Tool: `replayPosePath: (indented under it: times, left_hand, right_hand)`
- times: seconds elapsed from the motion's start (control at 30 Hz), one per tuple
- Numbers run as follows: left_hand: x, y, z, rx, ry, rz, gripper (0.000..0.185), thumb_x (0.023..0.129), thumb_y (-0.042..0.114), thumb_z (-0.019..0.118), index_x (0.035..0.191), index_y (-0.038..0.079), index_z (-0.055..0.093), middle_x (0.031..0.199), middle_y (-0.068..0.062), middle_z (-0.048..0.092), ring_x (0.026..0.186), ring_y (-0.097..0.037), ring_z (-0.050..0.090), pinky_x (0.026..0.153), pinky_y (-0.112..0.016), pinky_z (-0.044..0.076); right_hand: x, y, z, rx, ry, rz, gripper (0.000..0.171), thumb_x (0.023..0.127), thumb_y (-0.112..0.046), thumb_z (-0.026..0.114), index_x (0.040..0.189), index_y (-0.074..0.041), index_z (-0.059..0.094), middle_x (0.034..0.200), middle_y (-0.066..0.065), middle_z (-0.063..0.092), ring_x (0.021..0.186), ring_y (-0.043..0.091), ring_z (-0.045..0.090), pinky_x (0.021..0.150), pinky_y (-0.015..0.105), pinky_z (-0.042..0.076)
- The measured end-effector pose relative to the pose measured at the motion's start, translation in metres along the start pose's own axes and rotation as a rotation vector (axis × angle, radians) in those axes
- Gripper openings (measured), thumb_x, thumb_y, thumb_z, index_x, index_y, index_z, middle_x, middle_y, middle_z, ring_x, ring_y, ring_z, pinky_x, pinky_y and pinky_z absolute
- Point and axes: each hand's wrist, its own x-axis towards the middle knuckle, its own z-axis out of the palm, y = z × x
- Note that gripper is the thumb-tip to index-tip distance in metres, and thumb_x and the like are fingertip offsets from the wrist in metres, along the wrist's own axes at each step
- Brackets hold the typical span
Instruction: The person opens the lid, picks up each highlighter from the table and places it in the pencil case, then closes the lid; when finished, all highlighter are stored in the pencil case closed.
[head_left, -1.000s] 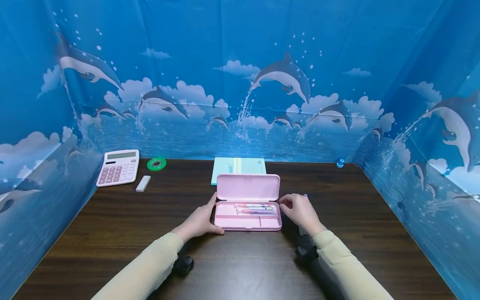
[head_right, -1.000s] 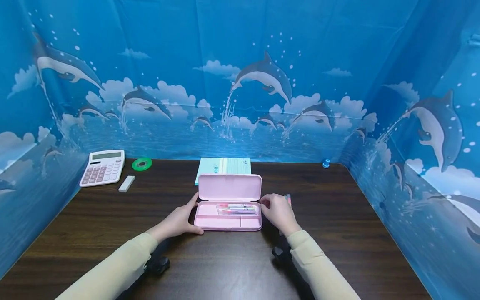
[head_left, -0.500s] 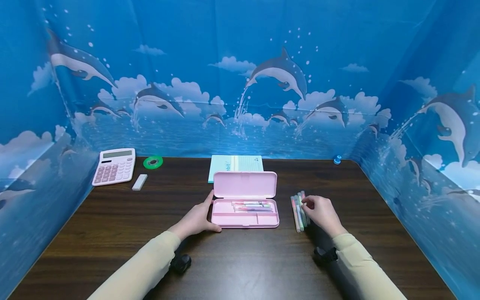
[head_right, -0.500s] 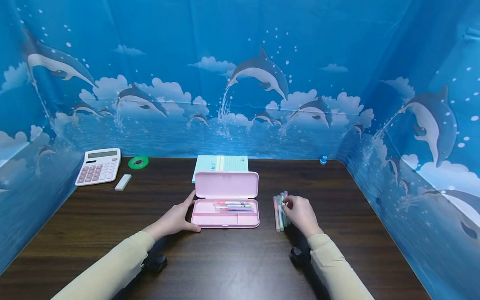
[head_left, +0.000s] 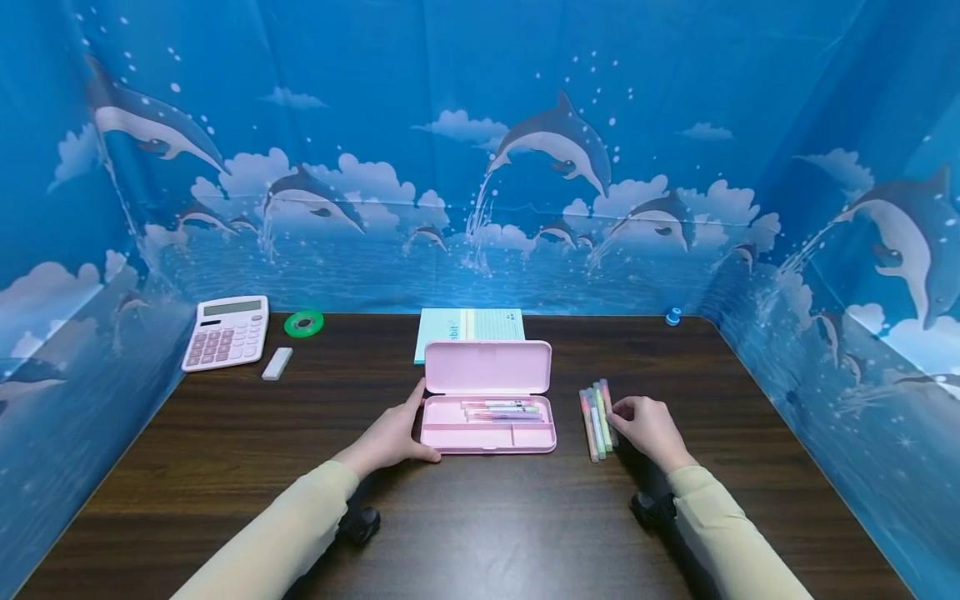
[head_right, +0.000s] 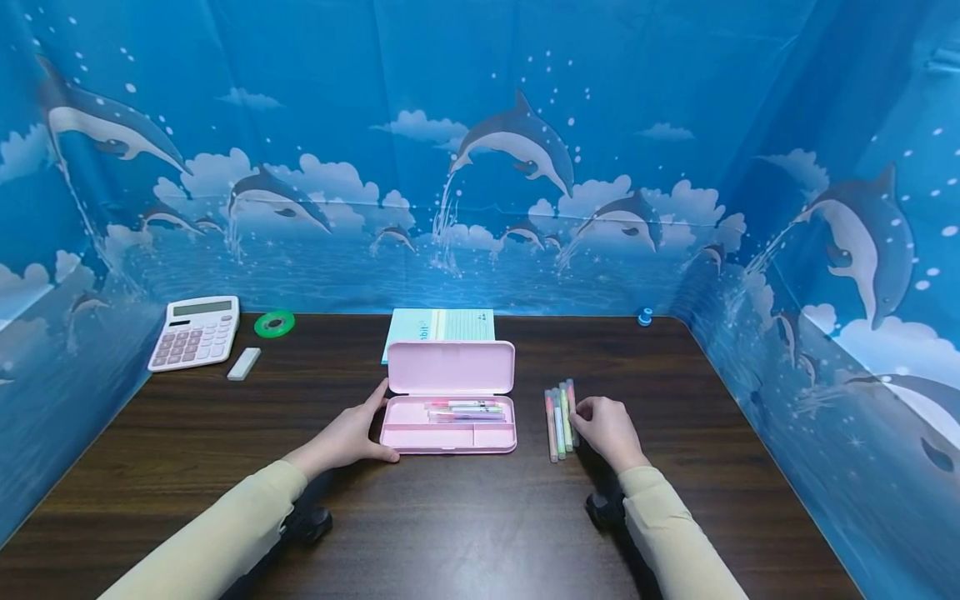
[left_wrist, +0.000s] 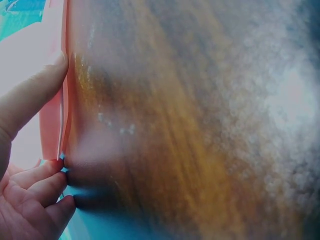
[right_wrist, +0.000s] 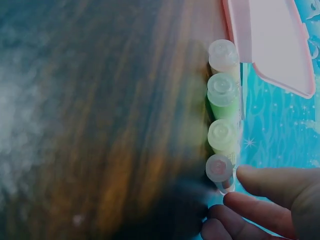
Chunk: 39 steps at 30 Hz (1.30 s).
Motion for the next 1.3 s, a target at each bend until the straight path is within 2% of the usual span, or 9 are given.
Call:
replayPosePath:
  times: [0.17,0.47,0.73,0.87,1.17,1.3]
  left_hand:
    - [0.0,0.0,0.0,0.008,0.002,0.008,0.124,0.066,0.035,0.087,0.152,0.002,0.005,0.141,-0.018,0.046,0.122,-0.03,0.05,0.1,-0.047,0.04]
    - [0.0,0.001,-0.001,0.003,0.0,0.003,0.123,0.067,0.035,0.087,0.152,0.003,0.005,0.143,-0.019,0.043,0.124,-0.031,0.049,0.101,-0.048,0.039]
    - [0.001,-0.001,0.0,-0.002,-0.003,-0.004,0.123,0.066,0.035,0.087,0.152,0.004,0.005,0.145,-0.019,0.042,0.125,-0.031,0.048,0.102,-0.048,0.038]
    - [0.001,-0.001,0.0,0.008,-0.004,-0.013,0.124,0.066,0.036,0.087,0.153,0.004,0.004,0.145,-0.02,0.041,0.125,-0.032,0.047,0.103,-0.048,0.037]
    - [0.0,-0.001,0.0,-0.01,-0.007,-0.018,0.124,0.066,0.036,0.087,0.153,0.004,0.004,0.145,-0.018,0.041,0.125,-0.03,0.047,0.103,-0.049,0.037]
    - [0.0,-0.001,0.0,-0.009,-0.005,-0.011,0.123,0.066,0.036,0.087,0.152,0.004,0.004,0.145,-0.018,0.041,0.125,-0.03,0.048,0.103,-0.049,0.038]
  right_hand:
    - [0.002,0.0,0.0,-0.011,-0.003,0.0,0.019,0.085,-0.013,0.069,0.092,0.004,0.071,0.08,0.01,0.069,0.066,0.017,0.056,0.064,0.036,0.05]
    - [0.002,-0.003,-0.006,-0.022,-0.047,0.076,0.02,0.084,-0.012,0.066,0.091,0.006,0.069,0.081,0.014,0.068,0.067,0.019,0.055,0.064,0.038,0.05]
    - [0.001,-0.004,-0.01,-0.015,-0.083,0.153,0.019,0.083,-0.011,0.064,0.088,0.007,0.068,0.076,0.012,0.065,0.063,0.019,0.053,0.058,0.033,0.046]
    - [-0.001,-0.004,-0.011,0.021,-0.106,0.2,0.018,0.084,-0.009,0.062,0.089,0.008,0.066,0.068,0.009,0.063,0.057,0.017,0.054,0.054,0.031,0.044]
    - [-0.003,0.0,-0.011,0.067,-0.105,0.26,0.016,0.084,-0.009,0.063,0.089,0.007,0.066,0.066,0.008,0.061,0.052,0.017,0.054,0.05,0.03,0.046]
    - [-0.004,0.003,-0.012,0.037,-0.073,0.259,0.016,0.082,-0.01,0.064,0.089,0.004,0.066,0.069,0.009,0.061,0.056,0.019,0.053,0.051,0.03,0.045]
